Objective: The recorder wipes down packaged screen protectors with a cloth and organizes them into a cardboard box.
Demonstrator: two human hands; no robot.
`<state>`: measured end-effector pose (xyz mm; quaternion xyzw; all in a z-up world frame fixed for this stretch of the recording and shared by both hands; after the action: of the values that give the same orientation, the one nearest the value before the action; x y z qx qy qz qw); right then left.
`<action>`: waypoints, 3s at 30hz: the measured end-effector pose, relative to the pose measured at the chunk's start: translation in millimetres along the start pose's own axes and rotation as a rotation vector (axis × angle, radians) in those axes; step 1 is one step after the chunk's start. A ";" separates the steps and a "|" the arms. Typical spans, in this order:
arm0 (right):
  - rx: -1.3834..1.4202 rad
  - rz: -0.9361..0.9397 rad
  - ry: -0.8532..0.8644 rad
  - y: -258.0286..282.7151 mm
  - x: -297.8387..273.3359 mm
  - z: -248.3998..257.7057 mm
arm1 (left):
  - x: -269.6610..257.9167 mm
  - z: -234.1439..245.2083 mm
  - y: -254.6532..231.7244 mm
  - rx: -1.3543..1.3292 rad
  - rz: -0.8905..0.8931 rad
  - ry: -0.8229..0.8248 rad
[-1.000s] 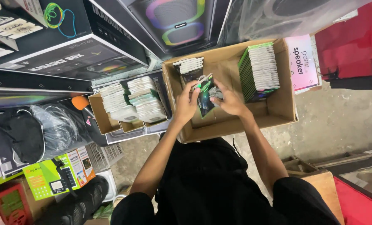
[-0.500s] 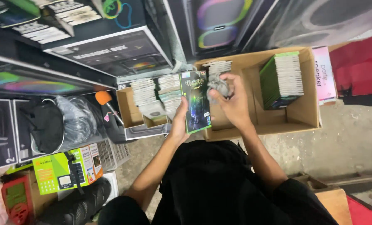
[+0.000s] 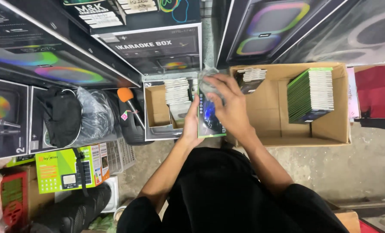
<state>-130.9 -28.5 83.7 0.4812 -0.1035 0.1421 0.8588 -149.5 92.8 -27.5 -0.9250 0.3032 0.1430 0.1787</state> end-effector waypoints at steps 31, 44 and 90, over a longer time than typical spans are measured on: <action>0.046 0.107 0.221 31.5 7.5 -44.0 | -19.2 -1.1 -57.3 0.040 -0.437 0.180; 0.600 -0.330 0.139 -59.7 -4.4 -24.7 | -23.8 -14.4 -87.1 0.217 -0.581 -0.062; 0.044 0.173 0.104 5.8 6.2 -50.2 | -7.7 39.2 -40.0 -0.078 -0.206 -0.028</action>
<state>-125.0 18.2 64.4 0.4812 -0.0967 0.2428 0.8368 -137.0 143.2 -50.0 -0.9555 0.1980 0.1486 0.1607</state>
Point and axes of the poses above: each hand's wrist, its own x-axis towards the middle knuckle, its own z-axis out of the back of the hand, y = z × x, the point moved 2 cm from there along x, towards the middle knuckle, and after that the axes turned 5 degrees about y, right-handed, at the moved point
